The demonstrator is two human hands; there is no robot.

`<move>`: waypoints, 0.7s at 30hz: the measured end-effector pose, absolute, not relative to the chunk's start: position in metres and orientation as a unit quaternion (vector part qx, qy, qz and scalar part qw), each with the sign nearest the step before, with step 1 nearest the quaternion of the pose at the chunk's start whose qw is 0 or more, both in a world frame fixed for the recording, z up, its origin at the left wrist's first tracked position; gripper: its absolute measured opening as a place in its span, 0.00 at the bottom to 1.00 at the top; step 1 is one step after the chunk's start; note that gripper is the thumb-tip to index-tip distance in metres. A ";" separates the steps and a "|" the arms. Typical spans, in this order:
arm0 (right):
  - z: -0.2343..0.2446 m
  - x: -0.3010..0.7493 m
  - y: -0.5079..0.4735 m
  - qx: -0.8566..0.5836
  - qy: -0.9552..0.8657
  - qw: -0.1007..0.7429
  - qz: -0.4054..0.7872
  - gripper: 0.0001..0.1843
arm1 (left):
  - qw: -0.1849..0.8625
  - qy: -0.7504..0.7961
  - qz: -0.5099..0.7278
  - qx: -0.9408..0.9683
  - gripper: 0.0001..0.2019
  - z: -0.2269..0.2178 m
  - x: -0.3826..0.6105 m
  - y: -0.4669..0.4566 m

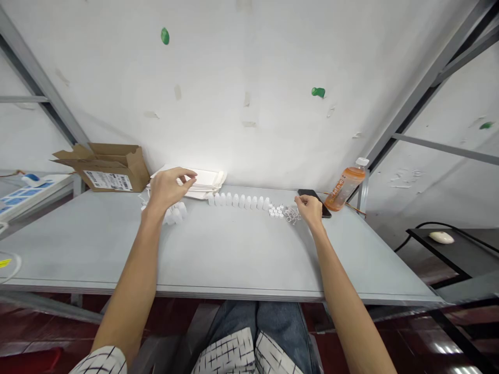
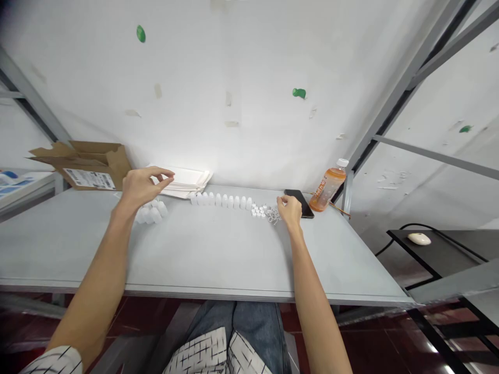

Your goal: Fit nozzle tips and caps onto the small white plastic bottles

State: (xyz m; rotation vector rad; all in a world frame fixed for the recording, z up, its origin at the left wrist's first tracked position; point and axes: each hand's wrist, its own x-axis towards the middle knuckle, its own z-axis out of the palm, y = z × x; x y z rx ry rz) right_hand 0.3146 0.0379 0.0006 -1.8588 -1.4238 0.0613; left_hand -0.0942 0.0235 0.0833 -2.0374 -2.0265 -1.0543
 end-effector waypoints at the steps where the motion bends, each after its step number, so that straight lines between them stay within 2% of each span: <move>1: 0.000 0.314 0.038 -0.732 -0.559 0.389 0.023 0.15 | 0.047 -0.660 -0.360 -0.658 0.14 0.084 -0.104 0.022; 4: -0.001 0.314 0.040 -0.730 -0.560 0.391 0.020 0.15 | 0.061 -0.622 -0.364 -0.691 0.11 0.085 -0.131 0.022; 14: -0.004 0.314 0.043 -0.728 -0.565 0.387 0.009 0.15 | 0.068 -0.624 -0.145 -0.765 0.09 0.083 -0.143 0.022; 21: -0.006 0.314 0.042 -0.732 -0.557 0.393 0.014 0.15 | 0.084 -0.625 -0.135 -0.764 0.07 0.068 -0.143 0.026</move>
